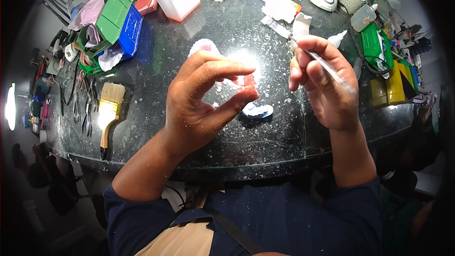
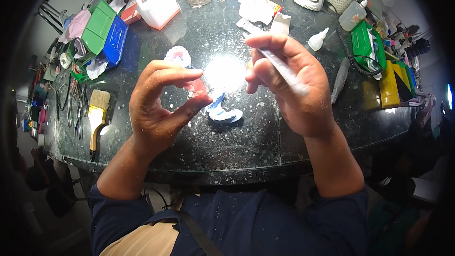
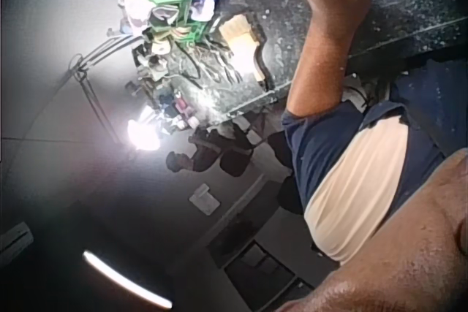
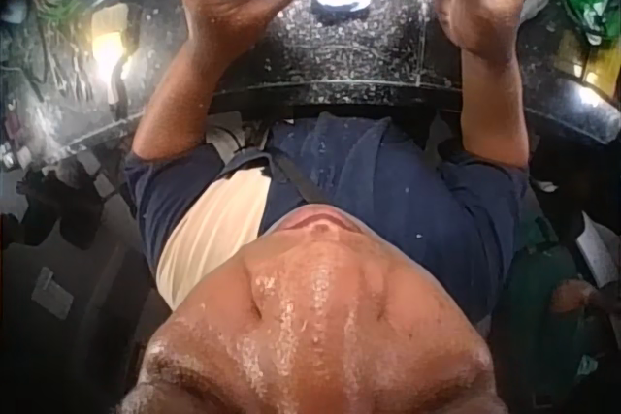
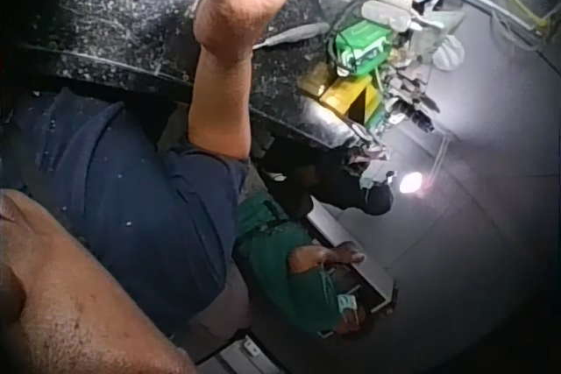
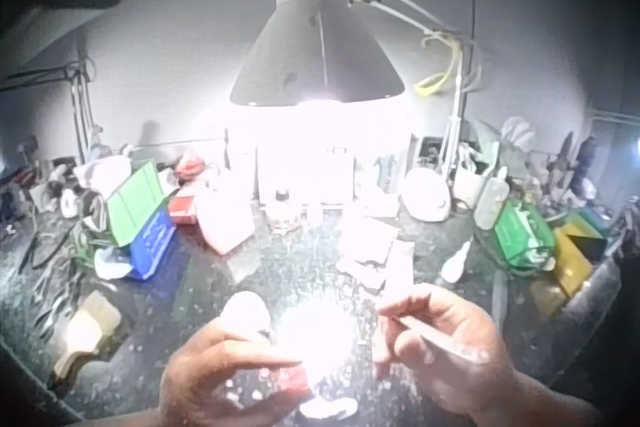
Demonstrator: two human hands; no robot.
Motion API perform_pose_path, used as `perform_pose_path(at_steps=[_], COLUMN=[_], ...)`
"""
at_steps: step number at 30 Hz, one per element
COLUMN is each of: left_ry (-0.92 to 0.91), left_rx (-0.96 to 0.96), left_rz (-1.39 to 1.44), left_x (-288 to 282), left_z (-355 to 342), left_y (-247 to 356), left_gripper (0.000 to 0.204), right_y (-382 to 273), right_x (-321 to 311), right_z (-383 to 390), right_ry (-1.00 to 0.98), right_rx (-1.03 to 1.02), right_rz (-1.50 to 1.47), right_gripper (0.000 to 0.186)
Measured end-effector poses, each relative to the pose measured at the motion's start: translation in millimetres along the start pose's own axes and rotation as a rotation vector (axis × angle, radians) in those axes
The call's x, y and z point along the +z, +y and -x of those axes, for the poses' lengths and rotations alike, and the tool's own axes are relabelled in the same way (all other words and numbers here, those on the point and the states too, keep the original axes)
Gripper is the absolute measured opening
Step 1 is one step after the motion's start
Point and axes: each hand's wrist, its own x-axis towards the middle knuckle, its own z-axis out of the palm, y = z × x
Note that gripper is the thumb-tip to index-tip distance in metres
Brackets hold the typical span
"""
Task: The person grinds a denture piece with a rotary tool, fits it onto a dental mold by hand, trims it using a carving tool, and grinds the denture piece again with the rotary tool.
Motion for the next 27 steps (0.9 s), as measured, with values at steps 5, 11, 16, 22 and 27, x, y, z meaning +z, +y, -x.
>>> perform_pose_path(at_steps=[5,11,16,22,27], left_ry=[-0.021,-0.045,-0.062,-0.068,-0.063], left_rx=[0.007,0.061,0.095,-0.017,-0.047], left_rz=[0.048,-0.006,-0.050,0.023,0.033], left_x=[3,2,3,8,2], left_z=[2,2,2,6,3], left_y=[-4,-5,-5,0,5], left_gripper=[0.054,0.052,0.051,0.050,0.050], right_y=[0,0,3,7,6], right_x=[5,19,18,22,19], right_z=[6,2,1,1,8], right_ry=[-0.003,-0.136,-0.150,-0.111,0.060], right_rx=[-0.164,-0.265,-0.269,-0.316,-0.253], right_rz=[0.238,0.776,0.765,0.779,0.480], right_gripper=[0.028,0.012,0.012,0.013,0.043])
